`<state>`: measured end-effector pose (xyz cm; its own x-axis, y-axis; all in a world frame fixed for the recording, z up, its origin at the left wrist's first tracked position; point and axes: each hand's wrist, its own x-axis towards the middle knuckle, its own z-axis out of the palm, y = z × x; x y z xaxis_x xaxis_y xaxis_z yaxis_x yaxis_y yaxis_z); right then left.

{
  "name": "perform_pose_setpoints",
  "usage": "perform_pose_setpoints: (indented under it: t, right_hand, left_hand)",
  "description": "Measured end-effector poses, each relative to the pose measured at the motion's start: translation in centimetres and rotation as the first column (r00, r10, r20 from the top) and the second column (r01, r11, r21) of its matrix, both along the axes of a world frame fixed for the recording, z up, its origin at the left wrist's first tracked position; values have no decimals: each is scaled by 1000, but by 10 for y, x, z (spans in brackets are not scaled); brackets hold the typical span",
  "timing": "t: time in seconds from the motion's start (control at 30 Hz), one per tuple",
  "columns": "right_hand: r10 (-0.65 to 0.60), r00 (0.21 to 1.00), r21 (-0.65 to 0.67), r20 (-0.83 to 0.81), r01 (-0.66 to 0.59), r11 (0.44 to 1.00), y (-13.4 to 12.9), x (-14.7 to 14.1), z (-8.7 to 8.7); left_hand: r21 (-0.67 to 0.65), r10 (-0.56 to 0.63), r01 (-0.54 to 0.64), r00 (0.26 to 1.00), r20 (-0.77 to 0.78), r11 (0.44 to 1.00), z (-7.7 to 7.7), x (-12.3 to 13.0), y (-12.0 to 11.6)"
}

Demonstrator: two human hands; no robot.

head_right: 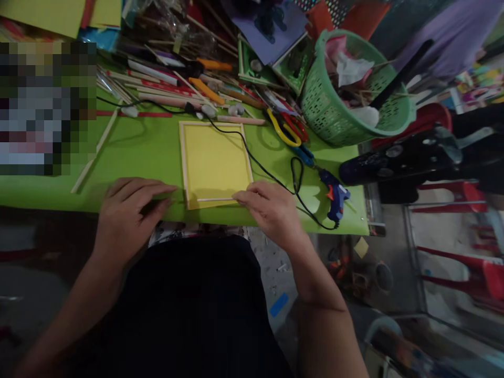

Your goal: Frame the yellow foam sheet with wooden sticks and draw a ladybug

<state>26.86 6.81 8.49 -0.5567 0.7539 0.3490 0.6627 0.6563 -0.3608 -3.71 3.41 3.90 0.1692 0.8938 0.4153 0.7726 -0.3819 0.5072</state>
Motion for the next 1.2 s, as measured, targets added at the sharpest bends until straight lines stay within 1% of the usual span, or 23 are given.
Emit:
perform_pose_setpoints:
  t: [0.13,0.27,0.4,0.57,0.7,0.77,0.93,1.03,1.2]
  right_hand:
    - [27,999,-5,44,-26,1000,0,-3,-3]
    - [28,998,-3,61,-28,1000,-1,-9,-4]
    - [37,996,0,76,-37,999,0,-12,-7]
    - [52,995,6,80,-53,999,1,-13,-9]
    - [35,995,-12,93,-35,999,1,-13,-11]
    - [26,994,-16,107,-25,1000,0,-13,-11]
    - [30,992,-38,124,-26,999,1,-15,-12]
    - [28,994,-36,102,-25,999,2,-16,-12]
    - [-45,998,-64,32,47,997,1,-7,-10]
  left_hand:
    - [-17,-4,4,1000,9,1000,-2,-2,-4]
    - [9,4,-4,1000,0,1000,-2,-1,-4]
    - [8,13,-13,1000,11,1000,-1,0,-4]
    - [-21,15,-15,1000,-12,1000,1,0,-4]
    - [-49,14,-15,1000,-16,999,4,1,-4]
    - [-49,-5,5,1000,-3,999,6,4,-3]
    - [-37,-121,121,993,-2,992,5,14,1]
    - [-9,-123,123,992,-26,992,3,17,3]
    - [17,-128,128,991,-26,992,-1,15,4]
